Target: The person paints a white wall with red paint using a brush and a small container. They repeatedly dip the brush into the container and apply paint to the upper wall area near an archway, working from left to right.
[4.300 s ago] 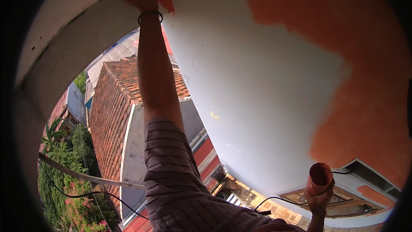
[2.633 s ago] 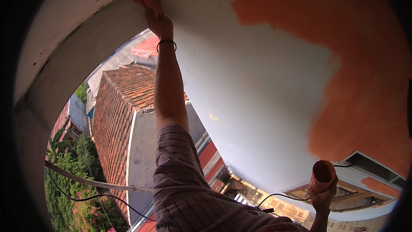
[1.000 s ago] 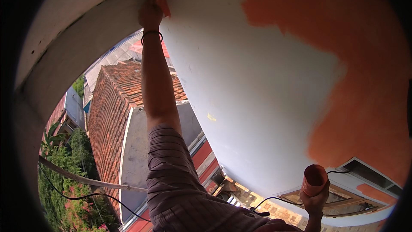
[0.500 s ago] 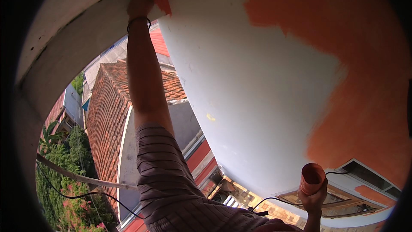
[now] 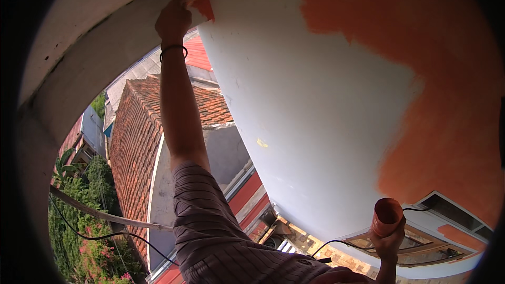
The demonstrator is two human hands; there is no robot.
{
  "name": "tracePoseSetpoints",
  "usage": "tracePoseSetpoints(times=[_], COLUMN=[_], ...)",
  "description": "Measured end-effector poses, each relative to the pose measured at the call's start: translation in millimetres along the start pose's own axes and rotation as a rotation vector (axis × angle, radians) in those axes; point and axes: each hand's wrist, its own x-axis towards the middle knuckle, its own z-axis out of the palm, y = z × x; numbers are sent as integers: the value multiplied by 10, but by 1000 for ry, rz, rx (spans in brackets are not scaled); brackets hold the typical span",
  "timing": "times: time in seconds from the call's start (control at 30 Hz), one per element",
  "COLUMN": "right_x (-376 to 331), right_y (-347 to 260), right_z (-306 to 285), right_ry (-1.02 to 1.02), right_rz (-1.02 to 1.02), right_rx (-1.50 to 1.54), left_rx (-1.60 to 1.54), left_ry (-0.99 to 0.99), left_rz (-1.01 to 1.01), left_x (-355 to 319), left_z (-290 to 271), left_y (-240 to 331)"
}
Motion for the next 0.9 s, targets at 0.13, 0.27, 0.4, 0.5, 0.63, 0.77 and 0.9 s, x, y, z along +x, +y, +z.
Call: tracePoseSetpoints(times=[0.13, 0.27, 0.4, 0.5, 0.63, 0.77, 0.9], right_x=[-2, -17, -37, -45, -45, -39, -47], right_y=[12, 18, 27, 46, 75, 82, 48], right_z=[4, 29, 36, 11, -39, -22, 30], right_ry=[-4, -17, -10, -4, -3, 11, -5], right_rz=[-12, 3, 34, 44, 81, 52, 51], right_rx=[-33, -23, -20, -9, 8, -1, 0], left_rx=[72, -4, -67, -128, -758, -1483, -1704], left_ry=[21, -32, -36, -142, -198, -188, 48], left_rz=[20, -38, -28, -29, -192, -528, -558], left_x=[101, 119, -56, -255, -629, -872, -793], left_z=[58, 162, 278, 263, 233, 348, 589], left_y=[4, 2, -19, -132, -160, 52, 289])
